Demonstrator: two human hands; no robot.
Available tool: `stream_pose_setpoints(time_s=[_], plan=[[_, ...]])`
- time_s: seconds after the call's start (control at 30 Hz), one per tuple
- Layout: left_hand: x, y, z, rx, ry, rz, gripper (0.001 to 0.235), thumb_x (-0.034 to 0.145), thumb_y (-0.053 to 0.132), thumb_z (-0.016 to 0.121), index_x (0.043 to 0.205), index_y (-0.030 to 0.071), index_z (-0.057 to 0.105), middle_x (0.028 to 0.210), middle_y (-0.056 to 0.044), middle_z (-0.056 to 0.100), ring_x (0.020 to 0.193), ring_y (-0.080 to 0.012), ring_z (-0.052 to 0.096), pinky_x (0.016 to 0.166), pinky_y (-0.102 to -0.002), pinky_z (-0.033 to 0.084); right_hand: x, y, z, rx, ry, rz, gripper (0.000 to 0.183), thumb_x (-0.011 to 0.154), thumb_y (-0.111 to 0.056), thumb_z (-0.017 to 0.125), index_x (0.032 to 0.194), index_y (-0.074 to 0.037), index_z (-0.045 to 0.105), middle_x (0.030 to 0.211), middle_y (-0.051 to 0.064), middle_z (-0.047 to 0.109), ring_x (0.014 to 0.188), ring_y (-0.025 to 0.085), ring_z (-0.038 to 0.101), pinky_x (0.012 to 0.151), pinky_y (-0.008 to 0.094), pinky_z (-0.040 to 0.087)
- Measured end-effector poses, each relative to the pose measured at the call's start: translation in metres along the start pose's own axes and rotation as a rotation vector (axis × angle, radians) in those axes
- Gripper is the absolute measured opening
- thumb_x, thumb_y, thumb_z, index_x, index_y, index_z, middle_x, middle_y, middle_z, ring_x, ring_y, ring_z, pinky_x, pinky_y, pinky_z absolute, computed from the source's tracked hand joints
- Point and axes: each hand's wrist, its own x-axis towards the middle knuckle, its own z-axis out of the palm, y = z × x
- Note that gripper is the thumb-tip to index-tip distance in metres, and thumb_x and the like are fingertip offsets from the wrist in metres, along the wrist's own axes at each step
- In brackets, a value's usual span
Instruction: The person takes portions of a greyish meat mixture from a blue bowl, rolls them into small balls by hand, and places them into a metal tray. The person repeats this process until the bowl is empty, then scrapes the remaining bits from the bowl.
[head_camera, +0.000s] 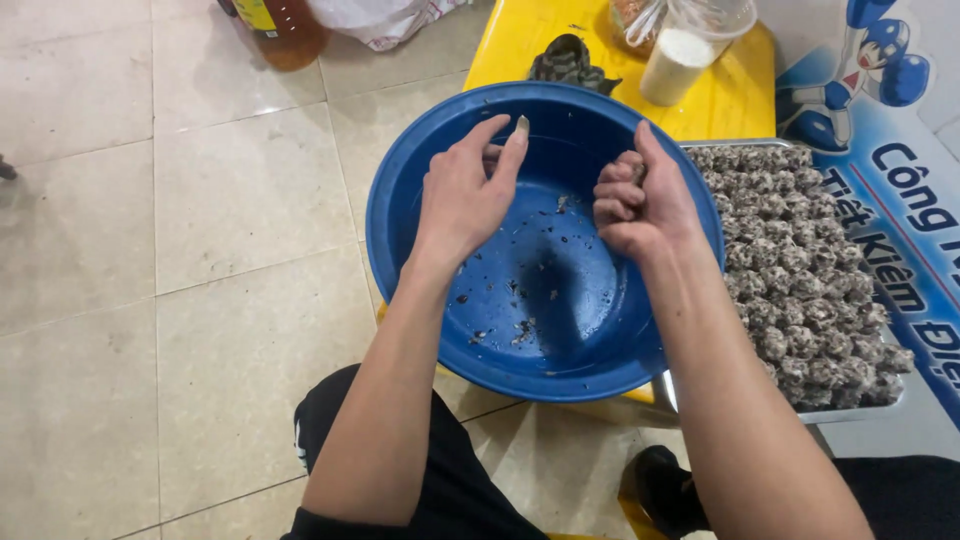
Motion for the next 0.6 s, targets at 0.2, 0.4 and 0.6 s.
stream_pose_setpoints(time_s=[0.2, 0.4, 0.6], plan=[[0.002, -0.002, 0.002, 0.013, 0.026, 0.015, 0.055, 0.103, 0.045, 0.052, 0.135, 0.002, 0.063, 0.104, -0.019, 0.078, 0.102, -0.0359, 0.076, 0.088, -0.055, 0.061, -0.004, 0.000, 0.009, -0.185, 0.003, -0.061, 0.045, 0.102, -0.055, 0.048, 0.078, -0.018, 0.050, 0.071, -0.003, 0.042, 0.050, 0.007, 0.038, 0.045, 0.021, 0.026], [0.007, -0.010, -0.006, -0.090, 0.223, 0.151, 0.039, 0.103, 0.033, 0.060, 0.124, 0.002, 0.070, 0.090, -0.016, 0.079, 0.085, -0.0290, 0.079, 0.077, -0.042, 0.065, 0.001, 0.004, 0.013, -0.804, 0.088, -0.252, 0.045, 0.101, -0.019, 0.063, 0.139, 0.005, 0.056, 0.127, 0.030, 0.059, 0.114, 0.036, 0.070, 0.097, 0.047, 0.059], [0.006, -0.011, -0.007, -0.197, 0.213, 0.201, 0.022, 0.095, 0.016, 0.070, 0.114, 0.008, 0.075, 0.068, -0.007, 0.076, 0.061, -0.0147, 0.075, 0.063, -0.027, 0.063, 0.017, 0.031, 0.010, -1.422, -0.012, -0.427, 0.035, 0.091, -0.023, 0.082, 0.117, -0.001, 0.074, 0.099, 0.023, 0.072, 0.086, 0.032, 0.076, 0.071, 0.040, 0.065]])
